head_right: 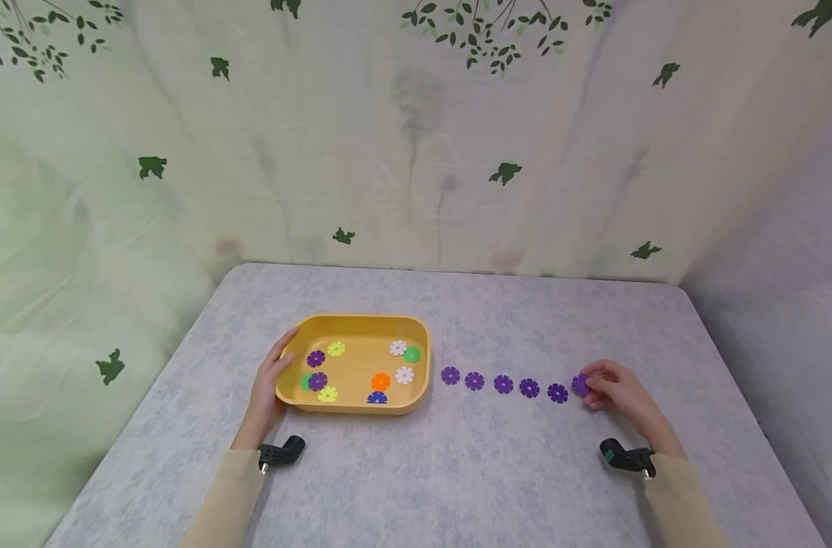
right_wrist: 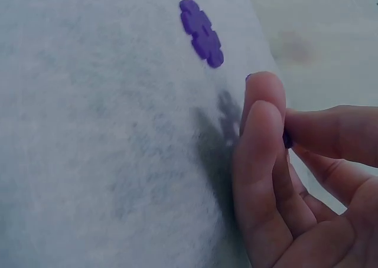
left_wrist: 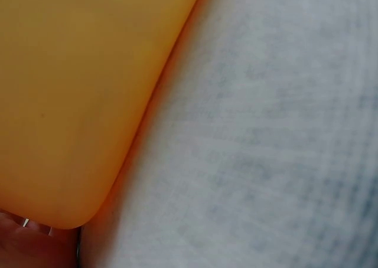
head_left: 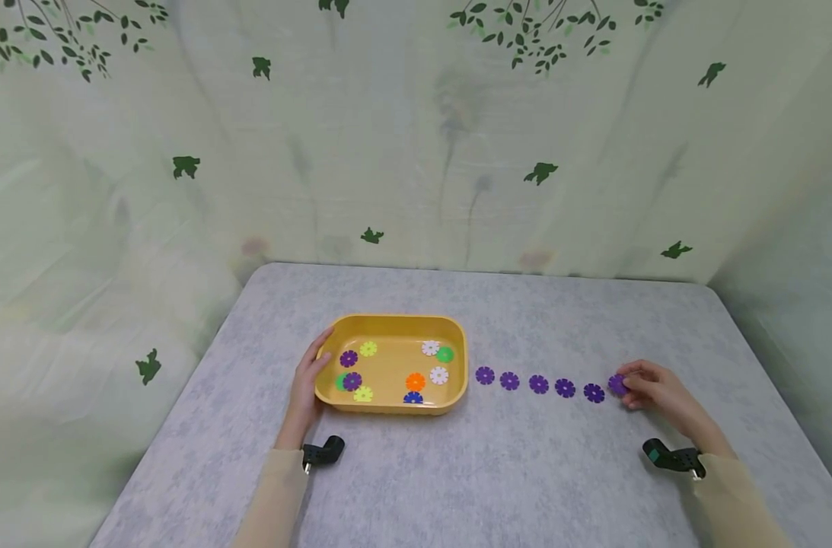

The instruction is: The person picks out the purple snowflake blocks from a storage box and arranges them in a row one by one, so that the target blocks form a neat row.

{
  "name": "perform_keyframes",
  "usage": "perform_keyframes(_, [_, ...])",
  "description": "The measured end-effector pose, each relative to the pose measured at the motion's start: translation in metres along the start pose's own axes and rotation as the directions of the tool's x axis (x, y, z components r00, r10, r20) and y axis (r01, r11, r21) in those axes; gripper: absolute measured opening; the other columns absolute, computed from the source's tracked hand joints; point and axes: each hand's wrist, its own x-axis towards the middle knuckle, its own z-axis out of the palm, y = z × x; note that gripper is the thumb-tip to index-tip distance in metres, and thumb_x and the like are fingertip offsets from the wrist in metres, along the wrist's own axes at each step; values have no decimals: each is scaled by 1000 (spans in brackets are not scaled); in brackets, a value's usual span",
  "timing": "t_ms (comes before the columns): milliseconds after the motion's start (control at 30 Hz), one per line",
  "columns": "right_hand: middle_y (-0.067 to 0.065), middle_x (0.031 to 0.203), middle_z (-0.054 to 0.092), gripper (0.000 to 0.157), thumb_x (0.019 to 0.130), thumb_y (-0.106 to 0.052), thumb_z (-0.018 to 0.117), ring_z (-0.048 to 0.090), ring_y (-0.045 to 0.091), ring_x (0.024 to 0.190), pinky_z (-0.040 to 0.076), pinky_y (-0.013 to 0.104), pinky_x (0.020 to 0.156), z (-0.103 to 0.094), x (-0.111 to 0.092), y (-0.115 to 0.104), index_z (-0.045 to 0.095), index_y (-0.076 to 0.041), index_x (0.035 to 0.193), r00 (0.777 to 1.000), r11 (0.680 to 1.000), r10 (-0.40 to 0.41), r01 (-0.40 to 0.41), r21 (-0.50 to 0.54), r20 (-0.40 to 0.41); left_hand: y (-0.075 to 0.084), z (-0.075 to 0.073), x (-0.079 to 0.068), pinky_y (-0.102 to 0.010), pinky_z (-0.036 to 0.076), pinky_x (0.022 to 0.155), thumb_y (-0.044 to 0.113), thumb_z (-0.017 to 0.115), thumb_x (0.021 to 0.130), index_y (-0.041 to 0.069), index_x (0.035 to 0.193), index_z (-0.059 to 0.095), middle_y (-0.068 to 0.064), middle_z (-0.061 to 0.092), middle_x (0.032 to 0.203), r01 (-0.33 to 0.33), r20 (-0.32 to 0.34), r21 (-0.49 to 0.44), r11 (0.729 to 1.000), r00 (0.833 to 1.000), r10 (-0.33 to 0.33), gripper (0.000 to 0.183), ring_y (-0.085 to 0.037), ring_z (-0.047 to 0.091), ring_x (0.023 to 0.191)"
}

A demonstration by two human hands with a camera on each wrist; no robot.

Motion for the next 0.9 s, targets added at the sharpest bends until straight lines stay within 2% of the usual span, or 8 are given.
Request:
perform_keyframes(200, [12, 86, 61, 28, 99, -5, 48, 64, 16, 67, 57, 30, 61, 3, -6, 0, 46, 16, 116, 1000, 996, 5, -7, -94, -26, 2, -1, -1, -31, 19, 114, 18, 40, 103, 17, 146, 40, 4, 33, 152, 16, 2, -4, 1000, 1000, -16, 43, -12, 24, 139])
perform_keyframes(367, [13, 89, 59, 26, 98, -6, 48, 64, 21, 67, 57, 31, 59, 8, -6, -4, 49, 14, 115, 998, 977, 47, -56, -207, -48, 14, 2, -6, -34, 18, 115, 13, 39, 103, 12, 147, 38, -1, 30, 153, 22, 15, -19, 1000, 1000, -21, 44, -15, 22, 141])
perform_keyframes(500, [15, 92, 56, 25, 98, -7, 47, 63, 22, 67, 56, 31, 58, 12, -7, -7, 51, 11, 113, 995, 962, 68, -86, -259, -78, 22, 5, -10, -35, 18, 115, 11, 38, 103, 9, 148, 36, -4, 28, 154, 12, 26, -10, 1000, 1000, -12, 45, -18, 21, 141])
perform_keyframes(600, [16, 93, 57, 24, 98, -7, 47, 63, 22, 67, 56, 31, 58, 13, -6, -9, 51, 11, 114, 995, 966, 49, -70, -249, -90, 18, 4, -9, -35, 18, 115, 11, 38, 103, 10, 147, 37, -3, 29, 154, 7, 21, -13, 1000, 1000, -7, 44, -17, 21, 141])
perform_keyframes(700, [18, 94, 59, 27, 99, -10, 47, 63, 21, 67, 56, 30, 59, 14, -3, -14, 51, 11, 116, 996, 972, -4, -16, -233, -86, 10, 1, -5, -32, 19, 115, 13, 39, 103, 13, 147, 39, 1, 32, 153, 7, 13, -19, 1000, 1000, -7, 44, -14, 23, 140])
perform_keyframes(900, [24, 96, 58, 37, 101, -20, 49, 62, 20, 70, 57, 30, 65, 26, 10, -37, 48, 12, 120, 997, 990, -69, 63, -130, -42, 0, -1, 0, -31, 20, 114, 18, 41, 103, 17, 146, 42, 4, 34, 151, -1, 5, -10, 1000, 1000, 2, 43, -12, 25, 139])
